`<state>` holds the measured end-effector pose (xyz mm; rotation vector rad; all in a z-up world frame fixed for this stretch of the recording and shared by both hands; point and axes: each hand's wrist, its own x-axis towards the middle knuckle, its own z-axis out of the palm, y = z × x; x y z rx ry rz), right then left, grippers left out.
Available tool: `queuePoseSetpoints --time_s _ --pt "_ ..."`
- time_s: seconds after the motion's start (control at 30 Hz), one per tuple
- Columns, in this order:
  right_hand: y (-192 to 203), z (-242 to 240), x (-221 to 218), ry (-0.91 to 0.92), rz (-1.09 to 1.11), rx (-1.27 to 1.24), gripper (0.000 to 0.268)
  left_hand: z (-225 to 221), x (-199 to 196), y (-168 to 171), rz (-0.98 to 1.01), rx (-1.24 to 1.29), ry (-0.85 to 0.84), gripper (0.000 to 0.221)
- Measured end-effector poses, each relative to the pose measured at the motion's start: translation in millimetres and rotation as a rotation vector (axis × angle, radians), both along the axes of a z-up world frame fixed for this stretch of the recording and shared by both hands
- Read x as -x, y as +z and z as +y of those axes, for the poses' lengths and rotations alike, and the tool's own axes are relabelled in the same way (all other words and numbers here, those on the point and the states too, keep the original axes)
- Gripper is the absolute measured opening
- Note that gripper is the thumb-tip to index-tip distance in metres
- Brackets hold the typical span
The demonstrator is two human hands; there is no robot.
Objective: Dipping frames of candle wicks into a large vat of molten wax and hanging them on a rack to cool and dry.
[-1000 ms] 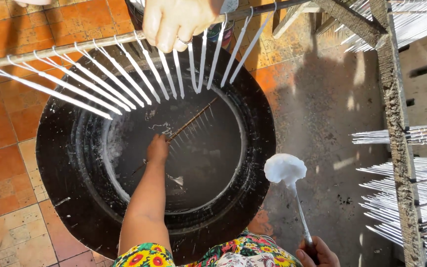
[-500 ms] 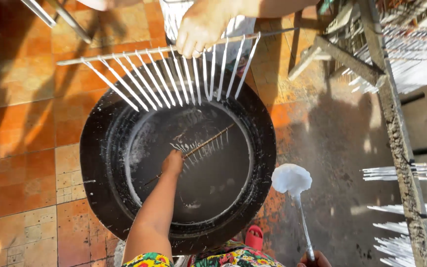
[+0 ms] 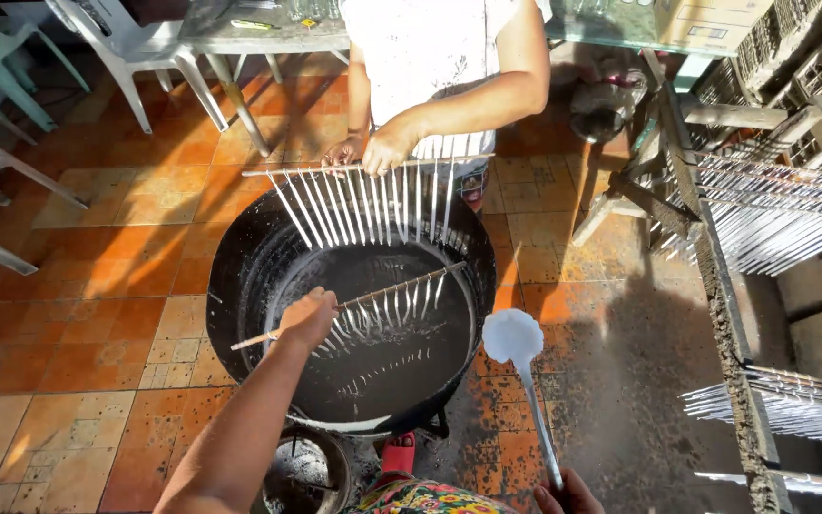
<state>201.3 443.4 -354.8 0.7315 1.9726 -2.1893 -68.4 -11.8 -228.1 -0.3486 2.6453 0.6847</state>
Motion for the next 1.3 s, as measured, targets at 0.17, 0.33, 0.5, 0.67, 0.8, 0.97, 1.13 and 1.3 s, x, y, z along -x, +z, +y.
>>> queuePoseSetpoints --time_s 0.17,0.33,0.5,0.67,0.8,0.97,1.13,1.3 --pt "51 -1 6 0.076 -0.018 0.157 0.015 22 -39 112 0.06 0.378 -0.191 0.027" --pt "68 -2 3 0.018 -0.013 0.302 0.014 9 -51 151 0.282 0.518 -0.238 0.027" --pt "47 18 -4 0.11 0.051 0.205 0.015 15 -69 200 0.383 0.525 -0.195 0.022" --pt "38 22 -13 0.097 0.031 0.205 0.014 36 -95 244 0.39 0.524 -0.149 0.02" --pt "31 30 -15 0.109 0.04 0.281 0.013 44 -103 265 0.335 0.464 -0.102 0.027" --pt "59 28 -18 0.165 0.103 0.261 0.013 45 -106 276 0.351 0.542 -0.114 0.027" --pt "75 38 -14 0.273 -0.014 0.247 0.015 52 -118 295 0.344 0.555 -0.112 0.024" --pt "76 42 -4 0.333 0.0 0.215 0.013 44 -118 304 0.367 0.607 -0.122 0.026"
